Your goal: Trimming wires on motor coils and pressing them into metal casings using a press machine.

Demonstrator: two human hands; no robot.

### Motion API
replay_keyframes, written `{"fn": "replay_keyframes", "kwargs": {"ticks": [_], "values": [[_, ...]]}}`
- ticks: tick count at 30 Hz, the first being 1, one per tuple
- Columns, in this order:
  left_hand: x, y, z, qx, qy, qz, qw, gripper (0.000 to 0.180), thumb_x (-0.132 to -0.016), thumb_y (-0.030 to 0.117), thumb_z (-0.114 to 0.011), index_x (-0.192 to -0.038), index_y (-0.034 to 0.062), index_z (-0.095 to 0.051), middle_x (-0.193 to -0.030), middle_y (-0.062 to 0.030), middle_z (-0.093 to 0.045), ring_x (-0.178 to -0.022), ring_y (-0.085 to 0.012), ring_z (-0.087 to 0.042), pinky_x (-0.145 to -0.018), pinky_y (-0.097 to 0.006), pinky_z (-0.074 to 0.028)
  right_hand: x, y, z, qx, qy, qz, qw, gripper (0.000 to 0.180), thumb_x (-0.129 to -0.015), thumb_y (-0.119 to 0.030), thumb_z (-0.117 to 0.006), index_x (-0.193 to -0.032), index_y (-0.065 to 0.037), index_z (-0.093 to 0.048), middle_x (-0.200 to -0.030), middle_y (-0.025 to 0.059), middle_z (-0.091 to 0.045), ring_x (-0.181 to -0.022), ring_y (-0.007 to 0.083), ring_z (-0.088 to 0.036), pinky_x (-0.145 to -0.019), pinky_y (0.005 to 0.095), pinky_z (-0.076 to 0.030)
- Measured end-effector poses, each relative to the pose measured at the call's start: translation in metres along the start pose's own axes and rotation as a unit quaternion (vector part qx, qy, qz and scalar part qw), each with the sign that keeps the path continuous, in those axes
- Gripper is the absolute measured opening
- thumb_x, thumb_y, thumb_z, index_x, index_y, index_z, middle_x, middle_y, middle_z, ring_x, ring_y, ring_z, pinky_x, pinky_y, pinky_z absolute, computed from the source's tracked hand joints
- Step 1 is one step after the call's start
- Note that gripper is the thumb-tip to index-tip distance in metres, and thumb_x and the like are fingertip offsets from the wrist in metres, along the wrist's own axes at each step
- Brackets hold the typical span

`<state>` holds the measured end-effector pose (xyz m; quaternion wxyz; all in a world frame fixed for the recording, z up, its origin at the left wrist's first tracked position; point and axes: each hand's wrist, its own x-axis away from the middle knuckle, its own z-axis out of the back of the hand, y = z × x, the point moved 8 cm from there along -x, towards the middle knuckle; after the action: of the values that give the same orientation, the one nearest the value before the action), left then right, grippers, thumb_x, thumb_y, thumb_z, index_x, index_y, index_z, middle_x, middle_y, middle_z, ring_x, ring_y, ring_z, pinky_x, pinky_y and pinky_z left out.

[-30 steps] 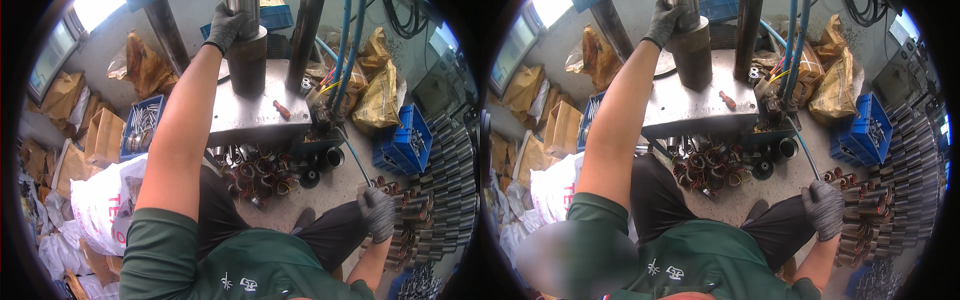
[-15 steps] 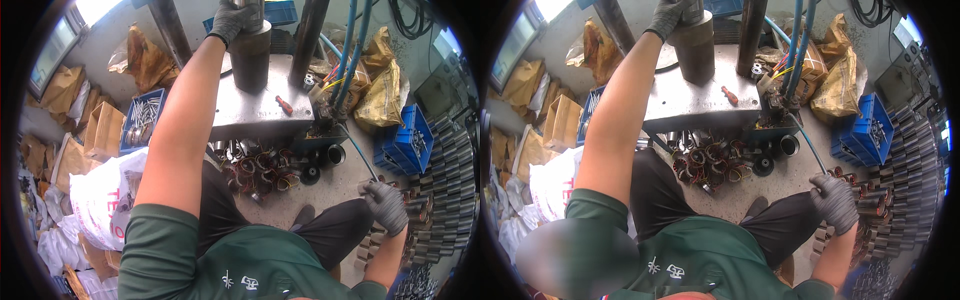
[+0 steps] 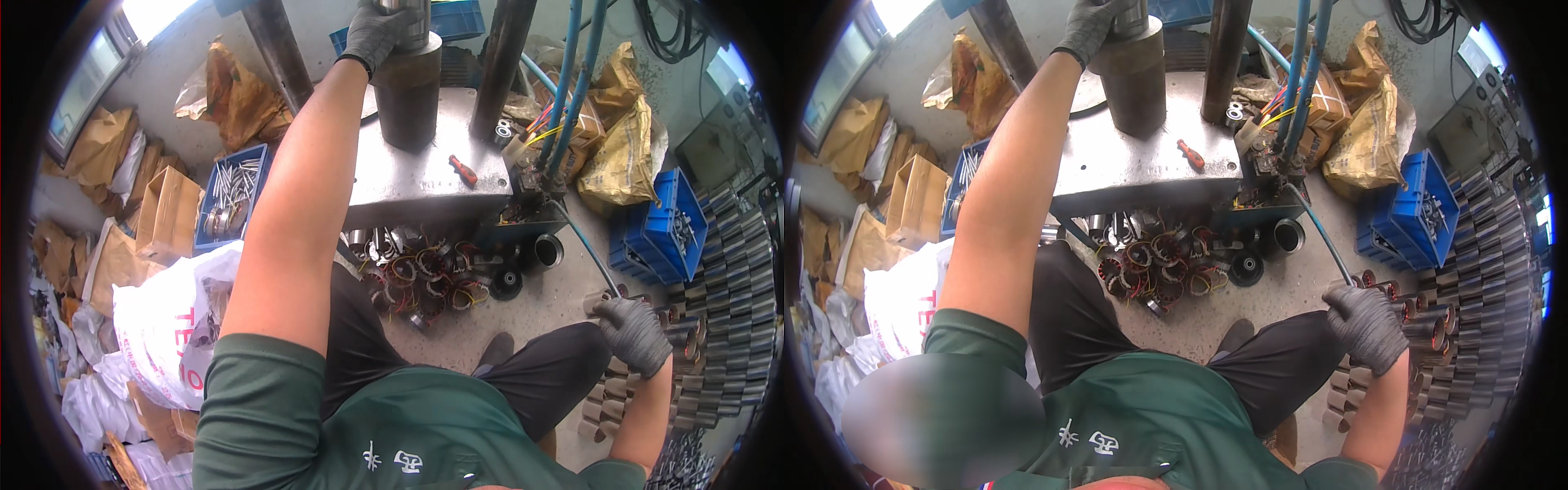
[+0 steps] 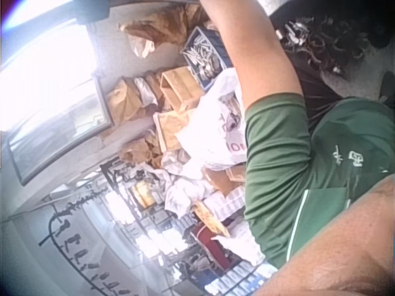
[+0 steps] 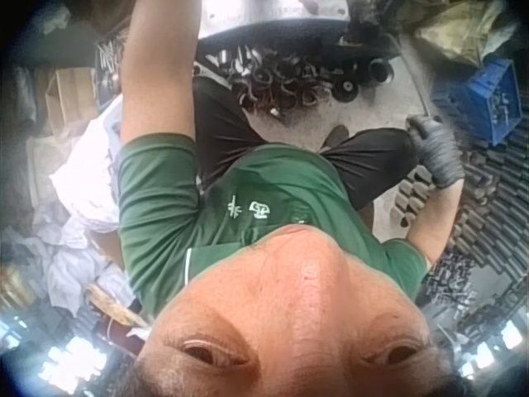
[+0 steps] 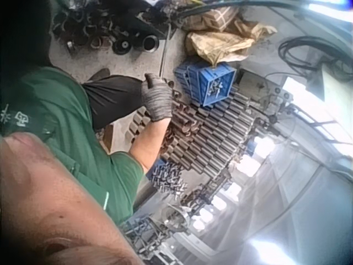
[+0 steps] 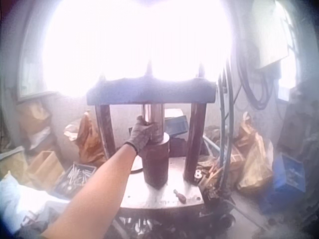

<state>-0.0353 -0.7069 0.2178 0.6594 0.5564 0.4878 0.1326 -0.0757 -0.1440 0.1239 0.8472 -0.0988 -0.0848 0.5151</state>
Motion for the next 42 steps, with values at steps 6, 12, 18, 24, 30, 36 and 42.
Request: {"fn": "replay_keyframes", "kwargs": {"ticks": [6,12,18,24,30,36,42], "values": [[0.0,-0.002,0.007,-0.017,0.006,-0.023,1.0,0.052,-0.081,0.013,-0.085,-0.114,-0.0002,-0.047,-0.097,-0.0126,-0.063,-0.085,-0.0202,-0.066,-0.068,-0.032,-0.06,0.0,0.003,0.003,-0.038,0.017,0.018,0.999,0.021,-0.086,-0.006,-0.064,-0.105,-0.002,-0.072,-0.091,0.0207,-0.072,-0.087,0.0396,-0.07,-0.078,0.044,-0.056],[0.002,0.002,0.004,-0.047,0.014,-0.006,0.999,0.054,-0.08,0.015,-0.086,-0.114,-0.0001,-0.047,-0.098,-0.0136,-0.065,-0.085,-0.021,-0.067,-0.07,-0.034,-0.06,0.004,0.024,0.003,-0.113,0.081,-0.034,0.99,0.02,-0.086,-0.005,-0.064,-0.104,-0.002,-0.073,-0.091,0.0208,-0.072,-0.085,0.0396,-0.07,-0.079,0.0439,-0.057],[0.005,0.005,0.004,-0.038,0.012,-0.008,0.999,0.053,-0.08,0.014,-0.085,-0.114,-0.0007,-0.047,-0.098,-0.0137,-0.064,-0.087,-0.021,-0.067,-0.071,-0.034,-0.059,0.001,0.013,0.001,-0.06,-0.009,-0.022,0.998,0.023,-0.086,-0.006,-0.063,-0.106,0.0,-0.073,-0.095,0.021,-0.073,-0.088,0.0382,-0.071,-0.081,0.043,-0.057],[0.003,0.0,0.006,-0.039,-0.007,-0.01,0.999,0.054,-0.079,0.012,-0.084,-0.115,-0.0015,-0.047,-0.098,-0.0135,-0.064,-0.087,-0.0212,-0.067,-0.071,-0.034,-0.06,0.001,0.006,-0.001,-0.025,-0.035,0.011,0.999,0.024,-0.086,-0.005,-0.063,-0.107,0.002,-0.072,-0.092,0.0194,-0.074,-0.085,0.0373,-0.072,-0.08,0.0412,-0.057],[0.007,0.01,-0.004,-0.019,-0.002,-0.018,1.0,0.054,-0.077,0.012,-0.085,-0.114,-0.0011,-0.047,-0.098,-0.0134,-0.064,-0.088,-0.0213,-0.067,-0.072,-0.034,-0.059,0.003,0.014,0.002,-0.068,-0.043,-0.029,0.996,0.023,-0.087,-0.005,-0.064,-0.107,0.001,-0.072,-0.094,0.0201,-0.074,-0.088,0.0367,-0.072,-0.08,0.0396,-0.057],[0.001,0.002,0.008,-0.058,-0.004,-0.016,0.998,0.055,-0.076,0.013,-0.085,-0.113,-0.0007,-0.047,-0.098,-0.014,-0.064,-0.089,-0.0221,-0.067,-0.074,-0.035,-0.058,-0.001,0.02,0.01,-0.142,0.029,-0.049,0.988,0.026,-0.088,-0.003,-0.061,-0.111,0.001,-0.072,-0.093,0.0207,-0.074,-0.087,0.0333,-0.074,-0.08,0.0386,-0.057],[0.0,-0.001,0.008,-0.029,-0.008,-0.016,0.999,0.054,-0.076,0.014,-0.085,-0.113,-0.0008,-0.048,-0.098,-0.0144,-0.065,-0.089,-0.0226,-0.067,-0.075,-0.035,-0.058,-0.002,0.01,0.008,-0.073,-0.014,-0.018,0.997,0.026,-0.088,-0.004,-0.062,-0.112,0.001,-0.072,-0.092,0.0212,-0.074,-0.086,0.033,-0.074,-0.08,0.0399,-0.058]]}}
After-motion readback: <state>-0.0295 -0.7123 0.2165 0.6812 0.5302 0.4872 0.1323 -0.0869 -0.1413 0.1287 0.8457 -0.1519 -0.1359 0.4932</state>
